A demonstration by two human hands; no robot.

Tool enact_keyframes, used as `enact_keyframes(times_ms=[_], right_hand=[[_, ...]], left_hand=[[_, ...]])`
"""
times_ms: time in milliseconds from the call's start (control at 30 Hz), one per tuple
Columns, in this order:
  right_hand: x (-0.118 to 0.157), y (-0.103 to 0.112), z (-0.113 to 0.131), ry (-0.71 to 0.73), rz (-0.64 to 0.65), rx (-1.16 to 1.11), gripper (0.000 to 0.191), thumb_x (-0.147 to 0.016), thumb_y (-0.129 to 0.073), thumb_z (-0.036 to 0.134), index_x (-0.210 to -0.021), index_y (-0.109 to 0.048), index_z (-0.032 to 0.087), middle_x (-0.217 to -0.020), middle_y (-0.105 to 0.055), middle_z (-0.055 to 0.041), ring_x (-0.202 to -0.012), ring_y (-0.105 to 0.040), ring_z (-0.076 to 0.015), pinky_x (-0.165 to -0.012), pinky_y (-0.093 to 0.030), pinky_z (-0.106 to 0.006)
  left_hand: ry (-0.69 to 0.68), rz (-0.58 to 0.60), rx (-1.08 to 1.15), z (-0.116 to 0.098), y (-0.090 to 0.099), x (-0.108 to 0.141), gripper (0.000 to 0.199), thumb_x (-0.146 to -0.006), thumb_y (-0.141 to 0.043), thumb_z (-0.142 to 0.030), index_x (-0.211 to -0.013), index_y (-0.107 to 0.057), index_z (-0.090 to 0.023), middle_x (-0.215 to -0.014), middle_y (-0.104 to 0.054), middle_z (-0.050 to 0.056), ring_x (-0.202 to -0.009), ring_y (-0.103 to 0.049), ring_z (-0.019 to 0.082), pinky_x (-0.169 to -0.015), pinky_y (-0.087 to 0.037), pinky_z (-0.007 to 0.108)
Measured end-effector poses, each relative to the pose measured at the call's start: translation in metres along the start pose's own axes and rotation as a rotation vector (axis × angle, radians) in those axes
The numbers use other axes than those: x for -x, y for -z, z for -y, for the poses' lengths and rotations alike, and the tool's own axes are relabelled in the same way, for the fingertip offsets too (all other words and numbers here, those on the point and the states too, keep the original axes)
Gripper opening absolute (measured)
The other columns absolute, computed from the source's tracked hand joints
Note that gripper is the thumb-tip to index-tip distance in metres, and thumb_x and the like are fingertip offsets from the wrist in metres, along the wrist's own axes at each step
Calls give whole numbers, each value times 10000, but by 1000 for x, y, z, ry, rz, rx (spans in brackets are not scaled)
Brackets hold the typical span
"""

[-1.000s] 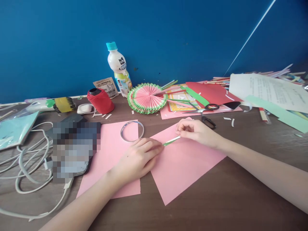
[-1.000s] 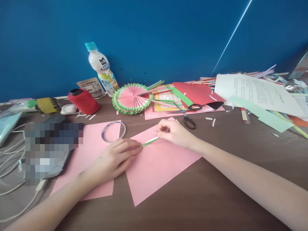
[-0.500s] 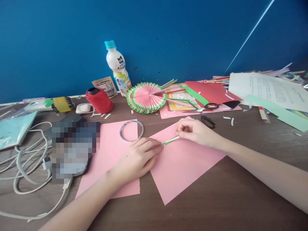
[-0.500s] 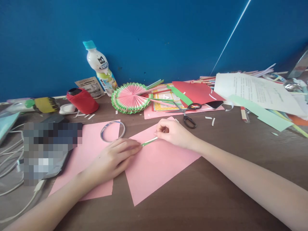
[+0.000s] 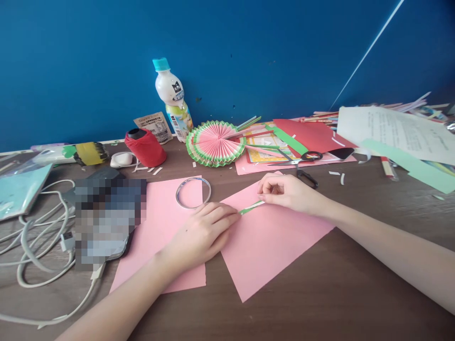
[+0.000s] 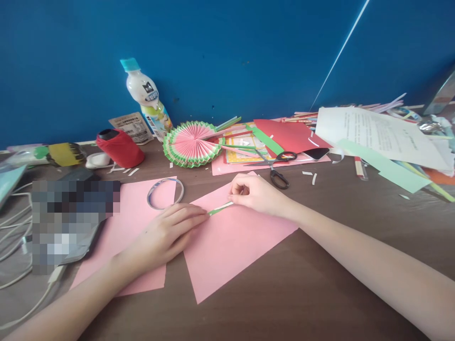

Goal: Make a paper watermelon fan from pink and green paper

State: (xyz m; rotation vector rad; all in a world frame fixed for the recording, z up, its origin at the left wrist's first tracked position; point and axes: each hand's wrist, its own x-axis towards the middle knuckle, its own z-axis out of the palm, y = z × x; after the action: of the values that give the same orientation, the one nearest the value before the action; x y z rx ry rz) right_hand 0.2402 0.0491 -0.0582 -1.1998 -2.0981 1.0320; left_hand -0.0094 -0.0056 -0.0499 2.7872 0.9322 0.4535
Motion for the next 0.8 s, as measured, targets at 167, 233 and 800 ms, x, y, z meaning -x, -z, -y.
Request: enact_keyframes(times_ms=[167,233,800], right_hand=[[0,1,0,-9,19,-46,182,-755,-573,276,-619,-482,195,-863,-585,-40,-829,-555,-189,-712,-447,-338],[0,0,-1,-8,15,-46,181,-753,-574,269,-618,-480,194,-861,-583,-39,-824,-559,-187,-712,-450,-337],[-1,-1,-1,3,4,30,185,-748,-577,279,-616,-475,200,-845,-587,-33,-804,-533,-177,-701,-431,-313]], left_hand=[[4,21,0,0,-1,2,336,-882,-381,-144,-1180,-530,-182,-1181,-587,67,-1096,-497,197,-945,-422,356],[10,35,0,0,-1,1,334,-885,-378,-150,-1185,-522,-181,-1188,-578,66,-1098,-487,198,-949,-411,356],[78,166,-75,-6,2,-7,474,-902,-392,-322,-1354,-358,-185,-1222,-513,79,-1028,-434,226,-919,-340,398]])
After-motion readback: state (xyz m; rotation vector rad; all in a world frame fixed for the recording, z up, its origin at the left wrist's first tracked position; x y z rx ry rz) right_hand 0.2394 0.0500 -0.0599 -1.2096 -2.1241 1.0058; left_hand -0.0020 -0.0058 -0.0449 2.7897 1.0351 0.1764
